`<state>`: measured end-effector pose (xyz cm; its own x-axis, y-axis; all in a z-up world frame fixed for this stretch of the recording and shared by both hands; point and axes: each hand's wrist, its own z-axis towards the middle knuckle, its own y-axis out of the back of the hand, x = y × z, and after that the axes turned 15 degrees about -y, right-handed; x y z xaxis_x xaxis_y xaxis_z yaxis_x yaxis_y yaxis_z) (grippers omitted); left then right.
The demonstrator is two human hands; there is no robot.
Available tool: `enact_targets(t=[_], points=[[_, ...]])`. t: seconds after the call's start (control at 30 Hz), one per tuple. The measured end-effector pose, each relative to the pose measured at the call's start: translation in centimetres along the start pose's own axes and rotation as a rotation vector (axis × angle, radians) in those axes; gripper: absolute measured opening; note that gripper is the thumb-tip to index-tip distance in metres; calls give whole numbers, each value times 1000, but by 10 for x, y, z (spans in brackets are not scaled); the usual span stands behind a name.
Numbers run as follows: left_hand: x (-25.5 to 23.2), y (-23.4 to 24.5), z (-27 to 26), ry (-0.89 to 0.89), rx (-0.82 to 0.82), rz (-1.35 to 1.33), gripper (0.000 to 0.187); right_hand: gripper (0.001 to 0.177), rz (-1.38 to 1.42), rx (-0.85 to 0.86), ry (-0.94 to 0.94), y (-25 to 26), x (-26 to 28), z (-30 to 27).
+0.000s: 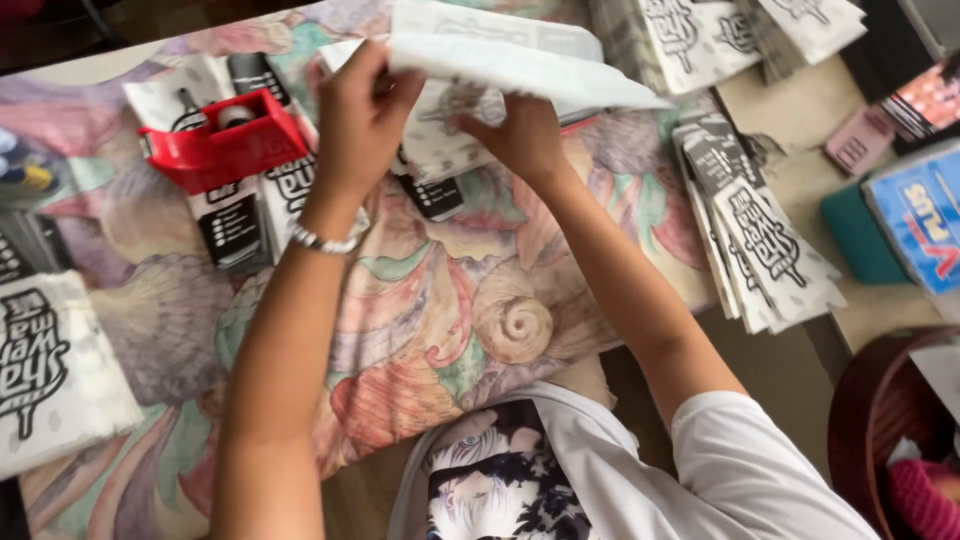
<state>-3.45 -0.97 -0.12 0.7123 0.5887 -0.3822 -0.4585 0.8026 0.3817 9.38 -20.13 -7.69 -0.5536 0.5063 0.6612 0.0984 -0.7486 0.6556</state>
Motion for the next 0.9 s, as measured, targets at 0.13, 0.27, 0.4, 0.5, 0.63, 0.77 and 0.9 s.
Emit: enact_targets(t=[0.13,0.27,0.4,0.5,0.63,0.77,0.9], points=[[-32,13,-30,120,48,-217,82,69,518,110,-162,24,-27,-44],[-35,11,-81,210,126,-213,76,70,1107,233,-369,68,-67,-99],[-68,7,-92,287,120,-136,18,65,1611,281,-796,84,-80,-126],[-81,4,-105,325,146,-97,26,37,1331,168,-1018,92,-54,-131],[-92,6,-115,255,120,-10,27,14,1120,155,-845,85,-63,-129],[-108,6,-114,188,-93,-91,76,17,1048,52,-610,84,-63,-133],[-105,11,-118,532,-238,-558,78,29,1121,34,-508,80,-59,-142]])
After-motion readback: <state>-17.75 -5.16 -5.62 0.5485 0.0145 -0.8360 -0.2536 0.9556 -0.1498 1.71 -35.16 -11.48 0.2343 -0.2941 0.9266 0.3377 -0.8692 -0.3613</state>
